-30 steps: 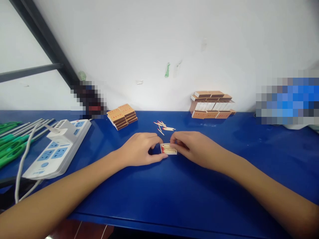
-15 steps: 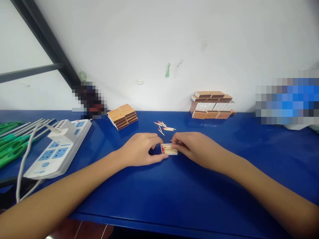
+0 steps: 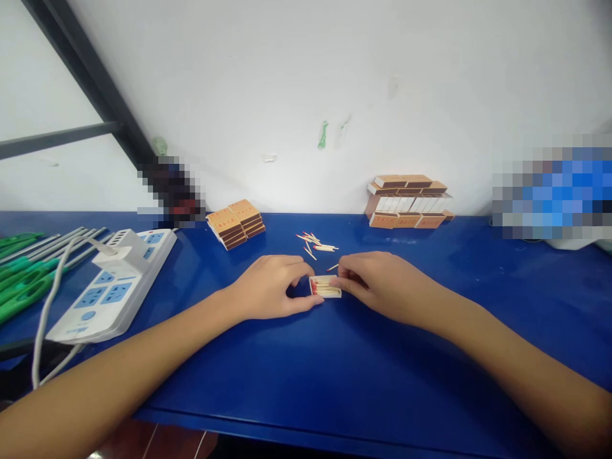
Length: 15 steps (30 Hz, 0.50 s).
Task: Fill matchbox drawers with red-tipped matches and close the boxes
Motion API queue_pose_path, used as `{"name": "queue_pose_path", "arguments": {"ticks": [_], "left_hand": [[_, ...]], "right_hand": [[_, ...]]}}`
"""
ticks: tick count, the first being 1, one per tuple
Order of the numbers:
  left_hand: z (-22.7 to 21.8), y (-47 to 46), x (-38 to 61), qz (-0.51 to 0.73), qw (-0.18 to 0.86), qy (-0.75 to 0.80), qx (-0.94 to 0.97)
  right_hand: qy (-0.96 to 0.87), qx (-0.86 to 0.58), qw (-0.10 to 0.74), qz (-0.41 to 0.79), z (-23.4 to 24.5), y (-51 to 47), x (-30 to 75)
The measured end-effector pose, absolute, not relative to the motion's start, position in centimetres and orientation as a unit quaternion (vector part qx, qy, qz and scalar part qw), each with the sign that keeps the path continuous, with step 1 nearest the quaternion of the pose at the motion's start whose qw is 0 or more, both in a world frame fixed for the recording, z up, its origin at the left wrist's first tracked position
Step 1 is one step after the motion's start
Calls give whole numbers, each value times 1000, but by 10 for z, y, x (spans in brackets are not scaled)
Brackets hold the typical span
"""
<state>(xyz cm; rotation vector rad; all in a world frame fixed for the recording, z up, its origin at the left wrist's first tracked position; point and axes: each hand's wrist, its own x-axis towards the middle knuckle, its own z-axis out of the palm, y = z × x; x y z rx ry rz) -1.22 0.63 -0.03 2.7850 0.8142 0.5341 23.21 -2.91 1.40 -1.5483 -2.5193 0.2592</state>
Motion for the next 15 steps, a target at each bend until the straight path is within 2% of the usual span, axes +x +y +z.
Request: {"name": "queue_pose_path", "arguments": {"ticks": [15], "left_hand": [[-1, 7, -12, 191, 92, 271, 939]], "right_hand": [[-853, -491, 149, 101, 7, -32, 227]]}}
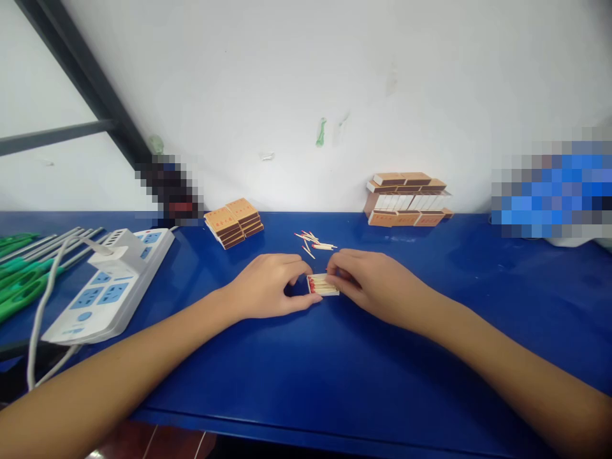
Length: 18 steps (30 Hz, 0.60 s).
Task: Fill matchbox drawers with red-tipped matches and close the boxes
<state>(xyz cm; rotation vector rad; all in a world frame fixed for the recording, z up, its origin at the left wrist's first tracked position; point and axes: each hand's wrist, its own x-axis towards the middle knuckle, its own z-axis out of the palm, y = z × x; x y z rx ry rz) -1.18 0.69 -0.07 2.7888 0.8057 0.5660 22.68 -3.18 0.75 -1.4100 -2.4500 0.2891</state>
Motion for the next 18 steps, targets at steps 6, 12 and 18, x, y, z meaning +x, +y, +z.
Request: {"name": "queue_pose_path", "arguments": {"ticks": [6, 12, 18], "left_hand": [[0, 6, -12, 185, 93, 275, 939], [-1, 7, -12, 187, 99, 269, 940], [-2, 6, -13, 194, 103, 253, 942]], "right_hand": [[-858, -480, 157, 98, 6, -31, 227], [-841, -492, 214, 70, 7, -25, 233], [-808, -547, 217, 37, -2, -14, 242]]}}
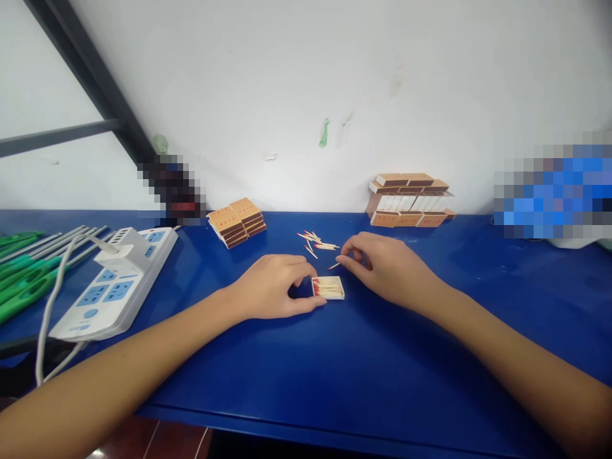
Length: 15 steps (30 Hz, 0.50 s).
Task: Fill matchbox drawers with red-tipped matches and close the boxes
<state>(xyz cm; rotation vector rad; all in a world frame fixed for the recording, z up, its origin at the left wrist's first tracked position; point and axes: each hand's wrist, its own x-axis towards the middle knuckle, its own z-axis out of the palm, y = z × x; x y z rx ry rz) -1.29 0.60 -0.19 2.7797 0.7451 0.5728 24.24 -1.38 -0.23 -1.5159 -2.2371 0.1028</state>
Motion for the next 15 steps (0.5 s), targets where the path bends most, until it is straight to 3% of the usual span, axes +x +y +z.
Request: {"name": "queue_pose_path", "arguments": {"ticks": [9, 15], "left_hand": [[-1, 5, -13, 187, 98, 254, 944], [-2, 5, -13, 193, 78, 289, 934]], "right_hand": [[-829, -525, 157, 107, -10, -8, 252], [-841, -477, 237, 94, 5, -18, 242]]}}
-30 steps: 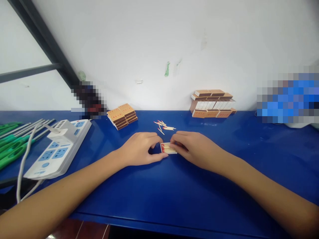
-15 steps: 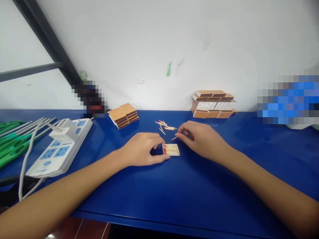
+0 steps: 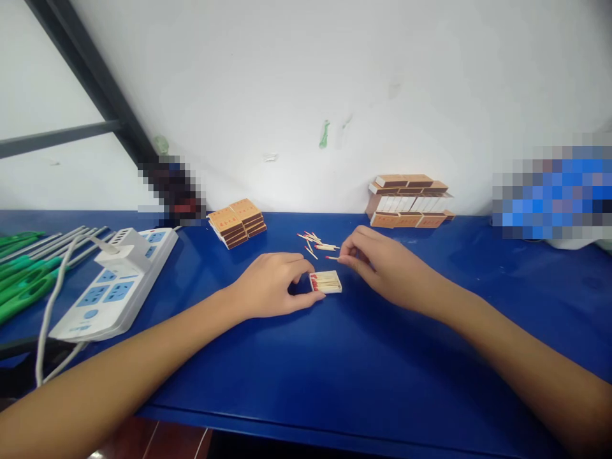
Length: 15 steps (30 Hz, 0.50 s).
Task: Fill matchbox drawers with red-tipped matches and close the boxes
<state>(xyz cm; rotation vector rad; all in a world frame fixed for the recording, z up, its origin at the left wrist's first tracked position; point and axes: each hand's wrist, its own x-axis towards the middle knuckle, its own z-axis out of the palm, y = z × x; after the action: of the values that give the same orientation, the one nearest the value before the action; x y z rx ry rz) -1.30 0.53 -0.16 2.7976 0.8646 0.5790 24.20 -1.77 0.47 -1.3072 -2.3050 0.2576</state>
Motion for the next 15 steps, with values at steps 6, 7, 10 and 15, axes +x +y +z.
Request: {"name": "queue_pose_path", "arguments": {"ticks": [6, 7, 10, 15], "left_hand": [[-1, 4, -12, 189, 84, 286, 936], [-1, 4, -12, 190, 85, 285, 936], [-1, 4, -12, 195, 89, 278, 936], [-3, 4, -11, 198, 93, 278, 936]], "right_hand": [[-852, -465, 212, 116, 2, -27, 229], [-847, -468, 230, 105, -1, -24, 231], [-838, -470, 273, 54, -10, -8, 238], [-828, -496, 261, 11, -23, 18, 238]]}}
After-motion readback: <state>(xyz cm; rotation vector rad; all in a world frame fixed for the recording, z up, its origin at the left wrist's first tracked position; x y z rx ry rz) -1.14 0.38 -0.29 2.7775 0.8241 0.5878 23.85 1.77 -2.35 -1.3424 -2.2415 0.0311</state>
